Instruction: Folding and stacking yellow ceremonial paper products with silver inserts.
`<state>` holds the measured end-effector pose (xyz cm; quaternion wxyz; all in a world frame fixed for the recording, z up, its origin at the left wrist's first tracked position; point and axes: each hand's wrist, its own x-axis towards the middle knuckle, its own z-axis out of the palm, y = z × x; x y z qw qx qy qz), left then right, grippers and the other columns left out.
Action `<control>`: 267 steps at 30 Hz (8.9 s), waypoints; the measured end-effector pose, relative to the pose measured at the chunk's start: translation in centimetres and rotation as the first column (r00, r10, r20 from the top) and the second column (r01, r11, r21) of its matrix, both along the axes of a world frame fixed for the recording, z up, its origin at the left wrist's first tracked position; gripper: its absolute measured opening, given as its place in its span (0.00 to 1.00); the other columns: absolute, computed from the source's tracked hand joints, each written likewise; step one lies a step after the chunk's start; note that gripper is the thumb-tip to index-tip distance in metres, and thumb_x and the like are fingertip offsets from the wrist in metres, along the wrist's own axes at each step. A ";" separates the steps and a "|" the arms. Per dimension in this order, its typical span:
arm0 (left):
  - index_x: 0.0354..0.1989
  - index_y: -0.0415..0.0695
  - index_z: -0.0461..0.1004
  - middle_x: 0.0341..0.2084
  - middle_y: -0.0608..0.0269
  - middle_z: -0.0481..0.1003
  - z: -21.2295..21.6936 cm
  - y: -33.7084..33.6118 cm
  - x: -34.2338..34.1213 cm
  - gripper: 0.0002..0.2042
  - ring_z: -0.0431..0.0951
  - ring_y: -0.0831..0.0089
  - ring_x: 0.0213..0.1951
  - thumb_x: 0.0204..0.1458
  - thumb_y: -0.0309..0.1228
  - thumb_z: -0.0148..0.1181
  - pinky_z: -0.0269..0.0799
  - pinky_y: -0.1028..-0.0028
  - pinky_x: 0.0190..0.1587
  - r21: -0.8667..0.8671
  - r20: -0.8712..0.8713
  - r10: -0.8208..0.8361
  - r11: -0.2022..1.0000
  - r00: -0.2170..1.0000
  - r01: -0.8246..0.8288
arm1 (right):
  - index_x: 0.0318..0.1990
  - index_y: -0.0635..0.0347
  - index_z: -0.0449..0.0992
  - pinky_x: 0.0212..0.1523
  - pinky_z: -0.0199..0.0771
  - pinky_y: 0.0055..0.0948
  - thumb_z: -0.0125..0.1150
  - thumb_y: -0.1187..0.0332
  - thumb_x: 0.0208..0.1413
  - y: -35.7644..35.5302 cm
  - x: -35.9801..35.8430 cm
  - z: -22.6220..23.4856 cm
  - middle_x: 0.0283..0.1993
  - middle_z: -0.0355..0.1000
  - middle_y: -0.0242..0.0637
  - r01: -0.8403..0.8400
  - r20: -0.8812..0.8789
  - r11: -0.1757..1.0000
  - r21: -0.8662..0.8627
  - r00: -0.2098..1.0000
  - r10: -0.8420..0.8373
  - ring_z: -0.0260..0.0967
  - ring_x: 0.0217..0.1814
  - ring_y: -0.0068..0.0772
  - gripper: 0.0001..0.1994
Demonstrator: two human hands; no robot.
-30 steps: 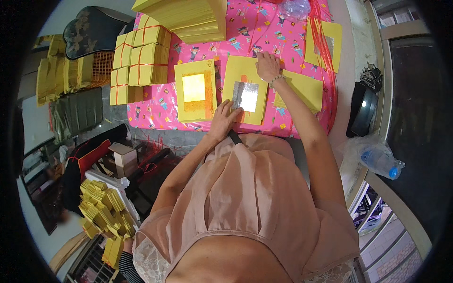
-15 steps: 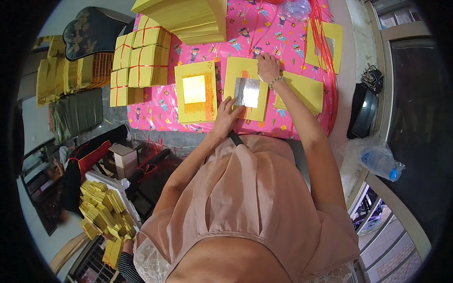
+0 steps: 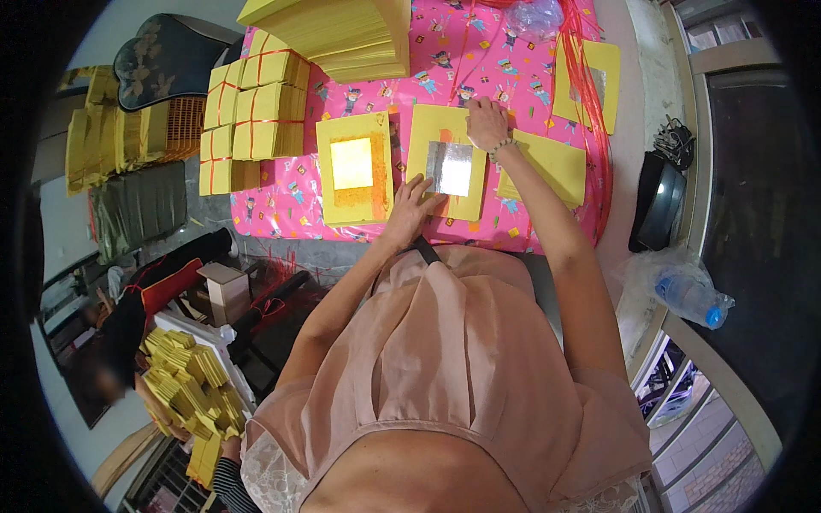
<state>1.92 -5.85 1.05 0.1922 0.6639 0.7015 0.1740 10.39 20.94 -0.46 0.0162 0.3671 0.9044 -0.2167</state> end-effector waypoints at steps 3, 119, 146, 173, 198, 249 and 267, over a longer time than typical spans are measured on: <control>0.56 0.53 0.73 0.62 0.52 0.60 0.2 0.0 -0.1 0.23 0.53 0.50 0.66 0.48 0.25 0.54 0.48 0.49 0.67 0.003 -0.001 0.005 1.000 1.000 -0.005 | 0.53 0.57 0.69 0.56 0.60 0.52 0.56 0.65 0.56 -0.3 -0.2 0.3 0.52 0.65 0.45 0.010 0.013 1.000 0.010 1.000 -0.010 0.63 0.57 0.49 0.17; 0.67 0.44 0.54 0.65 0.34 0.46 1.6 1.6 0.7 0.50 0.44 0.34 0.67 0.28 0.26 0.72 0.46 0.46 0.68 0.018 0.129 0.220 0.974 0.967 -0.224 | 0.55 0.66 0.66 0.57 0.66 0.50 0.52 0.69 0.54 -0.5 0.1 3.4 0.56 0.66 0.53 0.096 0.158 0.995 -0.036 0.983 -0.089 0.66 0.58 0.53 0.20; 0.65 0.45 0.58 0.65 0.36 0.50 1.4 1.2 0.3 0.45 0.48 0.36 0.66 0.32 0.29 0.73 0.49 0.50 0.68 -0.067 0.097 0.201 0.979 0.975 -0.195 | 0.68 0.77 0.43 0.72 0.44 0.47 0.51 0.67 0.58 -18.0 9.4 3.9 0.69 0.42 0.70 0.315 -0.034 0.826 -0.467 0.927 -0.373 0.40 0.73 0.66 0.36; 0.58 0.44 0.67 0.56 0.38 0.63 3.1 3.1 -1.2 0.32 0.58 0.41 0.62 0.40 0.37 0.66 0.57 0.51 0.64 -0.065 -0.081 0.107 0.992 0.991 -0.113 | 0.38 0.63 0.70 0.61 0.61 0.50 0.51 0.71 0.53 -13.5 6.8 3.3 0.43 0.72 0.48 -0.277 -0.091 0.950 0.144 0.952 0.292 0.69 0.53 0.48 0.08; 0.59 0.45 0.68 0.44 0.45 0.74 5.5 8.3 -6.1 0.32 0.75 0.48 0.46 0.43 0.37 0.68 0.72 0.57 0.50 -0.154 0.262 0.298 0.952 0.918 -0.265 | 0.49 0.62 0.72 0.48 0.70 0.45 0.45 0.59 0.58 -0.5 1.1 7.9 0.40 0.74 0.55 -0.285 0.039 0.764 -0.579 0.926 0.375 0.73 0.44 0.51 0.18; 0.71 0.52 0.49 0.68 0.41 0.48 0.6 9.3 -1.2 0.45 0.47 0.40 0.68 0.42 0.42 0.65 0.43 0.46 0.68 0.053 -0.025 0.019 0.998 1.000 -0.018 | 0.48 0.55 0.73 0.57 0.59 0.47 0.62 0.64 0.51 0.4 -2.6 1.2 0.51 0.69 0.40 -0.051 -0.080 0.995 -0.084 0.996 0.044 0.64 0.58 0.45 0.16; 0.68 0.49 0.54 0.69 0.47 0.50 0.2 8.3 -1.2 0.42 0.47 0.42 0.68 0.44 0.52 0.59 0.41 0.44 0.67 -0.013 -0.090 0.021 1.000 0.996 -0.023 | 0.52 0.55 0.71 0.62 0.57 0.50 0.61 0.64 0.52 0.0 -3.0 2.1 0.61 0.65 0.44 -0.051 0.005 0.991 -0.127 0.999 0.053 0.59 0.64 0.49 0.18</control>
